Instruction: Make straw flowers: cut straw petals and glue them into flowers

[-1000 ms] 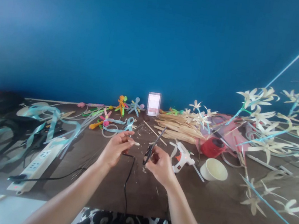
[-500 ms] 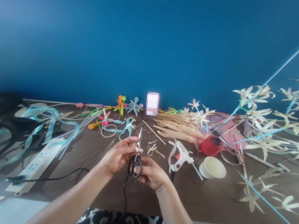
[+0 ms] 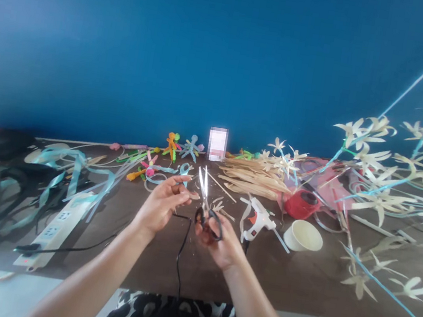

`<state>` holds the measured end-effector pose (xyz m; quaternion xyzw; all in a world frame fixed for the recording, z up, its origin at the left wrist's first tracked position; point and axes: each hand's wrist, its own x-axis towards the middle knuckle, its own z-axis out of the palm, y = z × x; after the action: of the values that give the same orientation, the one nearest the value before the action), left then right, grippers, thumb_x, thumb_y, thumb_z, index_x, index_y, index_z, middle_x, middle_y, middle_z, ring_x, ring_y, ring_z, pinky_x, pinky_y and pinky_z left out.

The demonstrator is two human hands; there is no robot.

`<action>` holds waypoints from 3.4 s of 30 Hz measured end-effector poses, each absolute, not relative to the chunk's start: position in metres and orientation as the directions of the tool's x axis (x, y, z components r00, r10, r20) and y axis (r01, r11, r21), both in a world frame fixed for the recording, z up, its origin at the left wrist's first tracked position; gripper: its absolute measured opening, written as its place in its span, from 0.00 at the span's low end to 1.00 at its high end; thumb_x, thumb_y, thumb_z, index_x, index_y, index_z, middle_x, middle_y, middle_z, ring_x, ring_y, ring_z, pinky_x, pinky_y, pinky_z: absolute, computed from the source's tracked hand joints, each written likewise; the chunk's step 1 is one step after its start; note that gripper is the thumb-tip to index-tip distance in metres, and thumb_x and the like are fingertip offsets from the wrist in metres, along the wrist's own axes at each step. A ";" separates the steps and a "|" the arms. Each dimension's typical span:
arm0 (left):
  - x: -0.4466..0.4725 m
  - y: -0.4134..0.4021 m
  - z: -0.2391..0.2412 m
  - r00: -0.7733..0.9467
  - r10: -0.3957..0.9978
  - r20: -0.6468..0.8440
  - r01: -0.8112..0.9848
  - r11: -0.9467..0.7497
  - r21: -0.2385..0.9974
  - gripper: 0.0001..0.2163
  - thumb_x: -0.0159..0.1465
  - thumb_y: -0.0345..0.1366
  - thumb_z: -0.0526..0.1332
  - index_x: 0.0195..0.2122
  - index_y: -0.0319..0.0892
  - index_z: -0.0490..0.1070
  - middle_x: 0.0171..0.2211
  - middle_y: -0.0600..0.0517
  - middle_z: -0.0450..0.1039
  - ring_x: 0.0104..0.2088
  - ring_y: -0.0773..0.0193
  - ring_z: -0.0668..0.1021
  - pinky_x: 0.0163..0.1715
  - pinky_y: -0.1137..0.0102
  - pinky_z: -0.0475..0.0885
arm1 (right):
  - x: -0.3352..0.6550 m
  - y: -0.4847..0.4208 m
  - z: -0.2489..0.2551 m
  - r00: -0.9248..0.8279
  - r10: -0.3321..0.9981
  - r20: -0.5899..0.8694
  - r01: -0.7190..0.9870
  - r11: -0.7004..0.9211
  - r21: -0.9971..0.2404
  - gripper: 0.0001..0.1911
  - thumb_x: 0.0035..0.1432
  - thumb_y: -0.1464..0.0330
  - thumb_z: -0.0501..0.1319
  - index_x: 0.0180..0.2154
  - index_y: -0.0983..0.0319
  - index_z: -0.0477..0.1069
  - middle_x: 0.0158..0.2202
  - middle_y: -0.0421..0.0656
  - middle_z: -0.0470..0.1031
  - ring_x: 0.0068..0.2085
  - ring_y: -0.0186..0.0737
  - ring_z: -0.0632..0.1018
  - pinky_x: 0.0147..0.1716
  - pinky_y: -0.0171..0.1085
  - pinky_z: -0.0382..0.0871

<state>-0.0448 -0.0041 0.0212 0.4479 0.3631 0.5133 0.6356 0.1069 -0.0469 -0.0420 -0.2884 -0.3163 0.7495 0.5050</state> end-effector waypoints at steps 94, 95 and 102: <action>-0.038 -0.021 0.004 0.381 0.906 -0.184 -0.184 0.269 0.945 0.19 0.49 0.32 0.62 0.43 0.40 0.62 0.21 0.57 0.67 0.23 0.70 0.72 0.24 0.75 0.66 | 0.116 -0.049 -0.018 -0.146 0.987 -0.065 -0.388 -0.117 -0.914 0.13 0.43 0.67 0.63 0.30 0.60 0.62 0.24 0.36 0.64 0.24 0.30 0.63 0.22 0.30 0.55; -0.039 -0.022 0.002 0.381 0.898 -0.219 -0.221 0.318 0.922 0.19 0.49 0.33 0.62 0.43 0.40 0.63 0.22 0.56 0.67 0.23 0.70 0.72 0.22 0.77 0.65 | 0.116 -0.049 -0.019 -0.148 0.986 -0.070 -0.390 -0.123 -0.912 0.13 0.42 0.66 0.63 0.30 0.61 0.62 0.24 0.36 0.64 0.24 0.30 0.63 0.22 0.30 0.55; -0.038 -0.026 -0.016 0.373 0.851 -0.370 -0.270 0.481 0.834 0.15 0.51 0.39 0.60 0.39 0.41 0.67 0.24 0.53 0.68 0.24 0.70 0.71 0.18 0.78 0.63 | 0.119 -0.048 -0.030 -0.181 0.974 -0.133 -0.416 -0.198 -0.888 0.13 0.39 0.68 0.65 0.28 0.61 0.63 0.24 0.36 0.64 0.22 0.27 0.62 0.20 0.29 0.53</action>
<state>-0.0378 -0.0263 -0.0157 0.3474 0.4179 0.3724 0.7524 0.1191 -0.0483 -0.0297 -0.3797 -0.3680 0.6745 0.5152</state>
